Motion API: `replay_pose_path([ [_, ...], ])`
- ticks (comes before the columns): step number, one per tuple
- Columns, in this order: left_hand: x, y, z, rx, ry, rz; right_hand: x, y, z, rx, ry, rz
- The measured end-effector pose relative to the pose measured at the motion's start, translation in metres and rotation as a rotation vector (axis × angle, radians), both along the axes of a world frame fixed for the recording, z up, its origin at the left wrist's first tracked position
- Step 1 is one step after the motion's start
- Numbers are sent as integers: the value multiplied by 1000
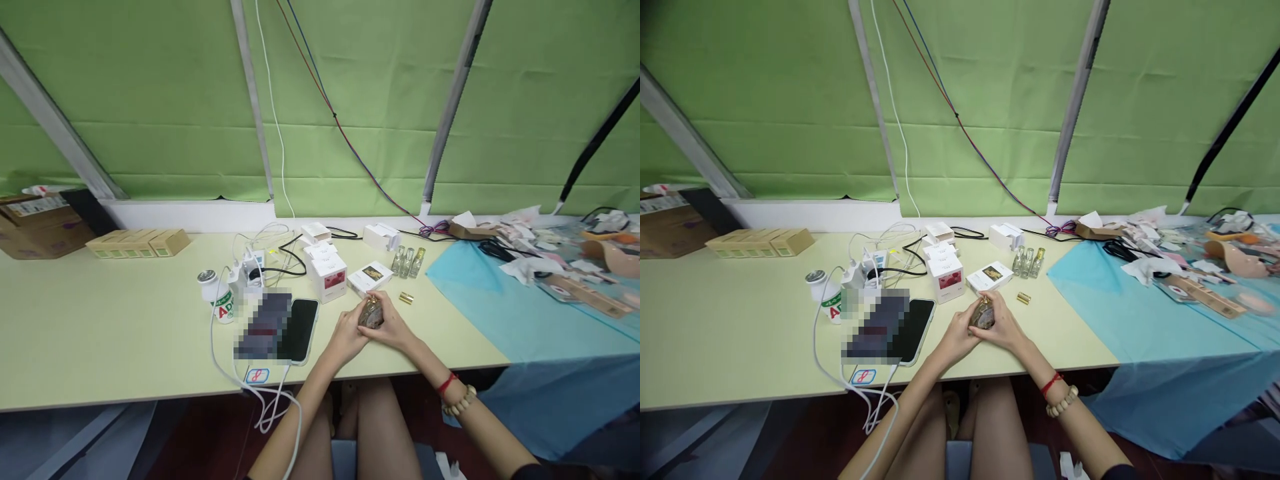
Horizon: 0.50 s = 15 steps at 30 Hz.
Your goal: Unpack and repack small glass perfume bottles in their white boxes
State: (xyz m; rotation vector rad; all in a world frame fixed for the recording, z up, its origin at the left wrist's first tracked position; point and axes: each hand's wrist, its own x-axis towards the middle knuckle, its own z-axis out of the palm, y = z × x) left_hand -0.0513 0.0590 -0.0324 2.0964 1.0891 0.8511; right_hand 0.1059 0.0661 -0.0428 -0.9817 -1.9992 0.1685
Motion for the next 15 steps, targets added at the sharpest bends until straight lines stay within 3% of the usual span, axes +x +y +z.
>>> replay_pose_path([
  [3,3,-3,4,55,103,31,3,-2,3,-42,25,-20],
  [9,7,-2,1,86,100,66,2,-3,8,-121,129,-10],
  [15,8,-1,-1,134,141,120,-6,1,8,-347,452,3],
])
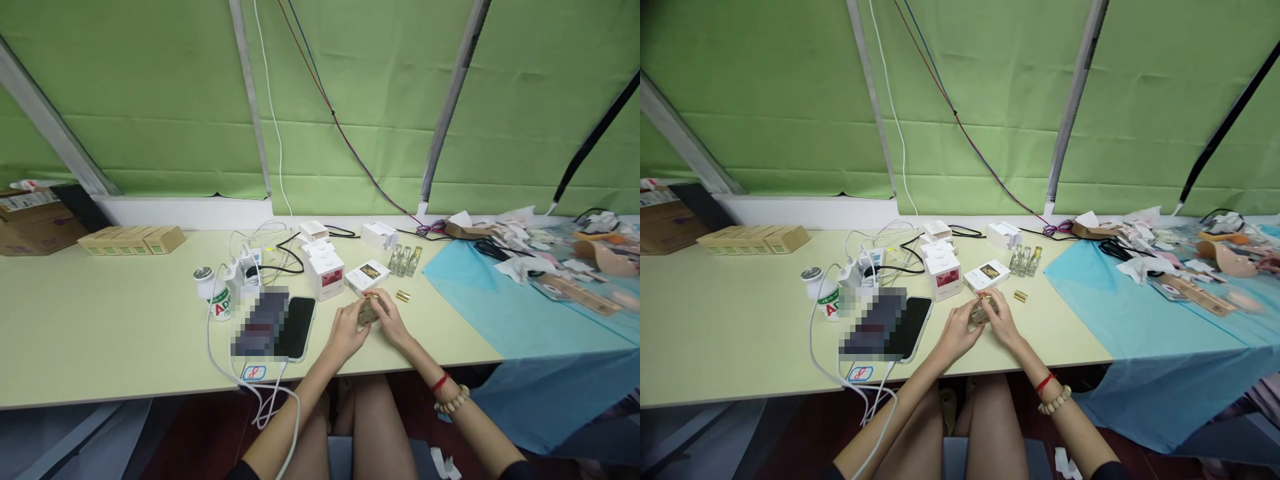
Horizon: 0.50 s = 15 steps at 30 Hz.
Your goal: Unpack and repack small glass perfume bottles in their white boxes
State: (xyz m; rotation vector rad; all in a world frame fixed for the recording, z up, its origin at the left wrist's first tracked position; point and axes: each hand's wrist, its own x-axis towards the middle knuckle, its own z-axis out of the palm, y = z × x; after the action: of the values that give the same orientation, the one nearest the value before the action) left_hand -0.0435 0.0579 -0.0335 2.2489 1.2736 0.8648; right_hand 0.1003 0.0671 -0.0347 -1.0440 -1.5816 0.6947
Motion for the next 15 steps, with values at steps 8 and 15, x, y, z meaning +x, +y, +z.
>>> replay_pose_path([
  [8,4,-2,4,45,40,135,-18,3,12,-322,497,-48],
  [15,2,-10,9,39,75,165,-15,5,17,-454,602,-42],
])
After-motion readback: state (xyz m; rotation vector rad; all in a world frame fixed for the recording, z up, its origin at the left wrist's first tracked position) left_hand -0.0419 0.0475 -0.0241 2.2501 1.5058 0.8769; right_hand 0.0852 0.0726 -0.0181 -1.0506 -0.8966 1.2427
